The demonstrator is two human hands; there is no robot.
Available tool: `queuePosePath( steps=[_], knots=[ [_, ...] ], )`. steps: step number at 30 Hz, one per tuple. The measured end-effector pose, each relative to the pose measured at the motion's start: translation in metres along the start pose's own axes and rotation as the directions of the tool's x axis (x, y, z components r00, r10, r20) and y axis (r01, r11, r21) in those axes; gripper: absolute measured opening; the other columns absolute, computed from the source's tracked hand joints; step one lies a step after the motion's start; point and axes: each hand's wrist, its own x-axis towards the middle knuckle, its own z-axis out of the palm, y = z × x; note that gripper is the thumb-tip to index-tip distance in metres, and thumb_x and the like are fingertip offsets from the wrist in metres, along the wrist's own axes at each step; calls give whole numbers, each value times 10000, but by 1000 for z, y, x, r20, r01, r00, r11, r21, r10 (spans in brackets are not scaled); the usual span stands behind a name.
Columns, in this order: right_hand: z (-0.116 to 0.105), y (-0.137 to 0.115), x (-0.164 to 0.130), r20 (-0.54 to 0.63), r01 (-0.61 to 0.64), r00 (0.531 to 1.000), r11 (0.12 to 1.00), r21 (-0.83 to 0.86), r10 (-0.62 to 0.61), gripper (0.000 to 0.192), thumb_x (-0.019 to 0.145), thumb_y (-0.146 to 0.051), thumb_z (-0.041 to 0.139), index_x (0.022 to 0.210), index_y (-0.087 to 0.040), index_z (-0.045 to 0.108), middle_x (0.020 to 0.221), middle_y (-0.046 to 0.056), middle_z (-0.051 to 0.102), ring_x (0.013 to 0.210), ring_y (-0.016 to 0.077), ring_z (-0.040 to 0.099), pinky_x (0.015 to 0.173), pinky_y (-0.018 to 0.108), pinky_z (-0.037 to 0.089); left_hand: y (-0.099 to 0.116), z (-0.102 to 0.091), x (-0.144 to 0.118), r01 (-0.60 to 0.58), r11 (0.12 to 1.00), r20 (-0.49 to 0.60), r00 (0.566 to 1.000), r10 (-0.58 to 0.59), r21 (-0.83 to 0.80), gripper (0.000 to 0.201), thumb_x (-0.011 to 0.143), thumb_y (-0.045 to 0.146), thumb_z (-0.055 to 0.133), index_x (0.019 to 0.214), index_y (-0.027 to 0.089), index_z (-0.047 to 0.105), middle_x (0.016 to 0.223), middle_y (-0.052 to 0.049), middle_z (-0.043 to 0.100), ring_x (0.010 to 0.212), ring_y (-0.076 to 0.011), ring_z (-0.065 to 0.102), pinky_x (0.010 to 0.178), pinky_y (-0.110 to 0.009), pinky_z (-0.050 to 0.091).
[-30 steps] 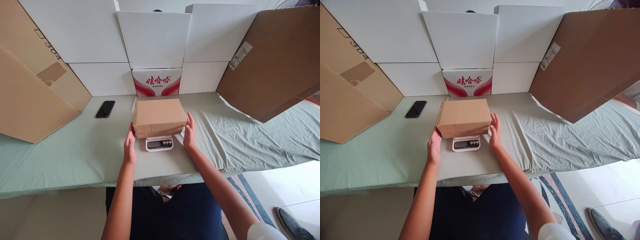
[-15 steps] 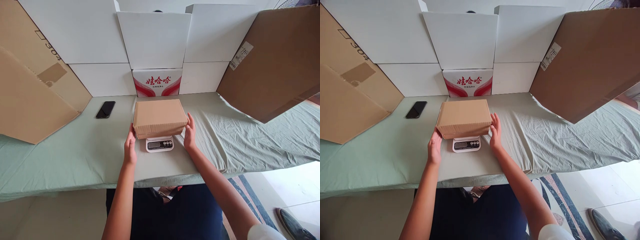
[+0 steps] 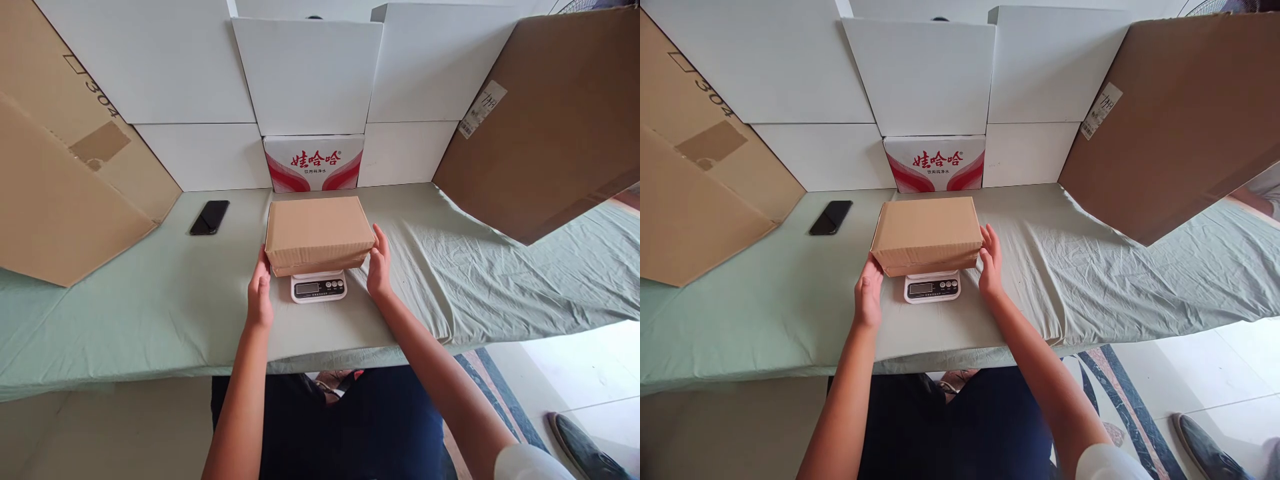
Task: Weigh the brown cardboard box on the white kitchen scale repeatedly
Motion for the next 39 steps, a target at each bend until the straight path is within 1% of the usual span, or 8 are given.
queuePosePath(
  steps=[7, 12, 19, 23, 27, 32, 36, 39],
  knots=[
    [1, -2, 0, -8, -5, 1000, 1000, 10, 5, 666, 908, -597, 614, 1495, -304, 499, 1569, 100, 572, 1471, 355, 530, 1233, 621, 394, 0, 0, 0, -4, 1000, 9, 1000, 4, 9, 885, 910, 793, 479, 1590, 228, 471, 1706, -133, 402, 1615, -342, 302, 1325, -470, 264],
    [1, -4, 0, 0, -6, 1000, 1000, -11, 6, 683, 899, -640, 607, 1489, -314, 500, 1560, 92, 584, 1455, 357, 539, 1225, 627, 406, 0, 0, 0, 0, 1000, 1, 1000, 0, 10, 889, 902, 798, 487, 1582, 224, 484, 1697, -138, 417, 1608, -339, 323, 1321, -462, 275],
    [0, -2, 0, 10, 8, 1000, 1000, -3, -8, 670, 904, -641, 599, 1482, -315, 504, 1545, 90, 597, 1462, 360, 534, 1238, 641, 382, 0, 1, 0, 1, 1000, 18, 1000, -1, 12, 882, 907, 801, 474, 1579, 231, 486, 1698, -136, 418, 1609, -333, 323, 1321, -461, 274],
    [0, 2, 0, 12, 8, 1000, 999, 35, -8, 649, 926, -632, 554, 1492, -322, 490, 1558, 77, 591, 1467, 358, 537, 1243, 642, 370, 0, 1, 0, 1, 1000, 21, 1000, -1, 14, 863, 922, 782, 470, 1586, 231, 476, 1695, -136, 423, 1607, -331, 330, 1322, -467, 273],
    [0, 2, 0, 13, 2, 1000, 1000, 20, -3, 653, 933, -644, 523, 1500, -323, 478, 1559, 71, 590, 1459, 354, 546, 1242, 635, 372, 1, 0, -1, 17, 1000, 18, 1000, -18, 25, 881, 910, 797, 471, 1588, 234, 473, 1696, -131, 423, 1611, -328, 320, 1323, -458, 270],
    [4, -10, -5, 55, 69, 996, 996, -56, -66, 704, 920, -684, 548, 1513, -311, 478, 1572, 85, 567, 1470, 362, 519, 1233, 593, 400, -1, 1, -1, 19, 1000, 26, 999, -19, 12, 885, 908, 796, 481, 1580, 219, 482, 1675, -150, 453, 1602, -339, 341, 1311, -458, 290],
    [10, -21, -10, 108, 137, 986, 985, -109, -125, 724, 911, -680, 582, 1522, -307, 473, 1594, 85, 537, 1477, 358, 499, 1236, 566, 409, -2, 1, 0, 17, 1000, 60, 998, -18, 21, 861, 924, 784, 466, 1565, 210, 497, 1611, -166, 536, 1558, -346, 424, 1273, -469, 355],
    [15, -26, -12, 144, 148, 981, 980, -133, -128, 700, 919, -665, 580, 1507, -295, 498, 1584, 86, 544, 1496, 367, 470, 1244, 567, 406, -2, 2, -2, 1, 999, 88, 996, -5, 38, 840, 933, 773, 460, 1552, 208, 509, 1591, -166, 559, 1528, -347, 468, 1261, -481, 368]
  ],
)
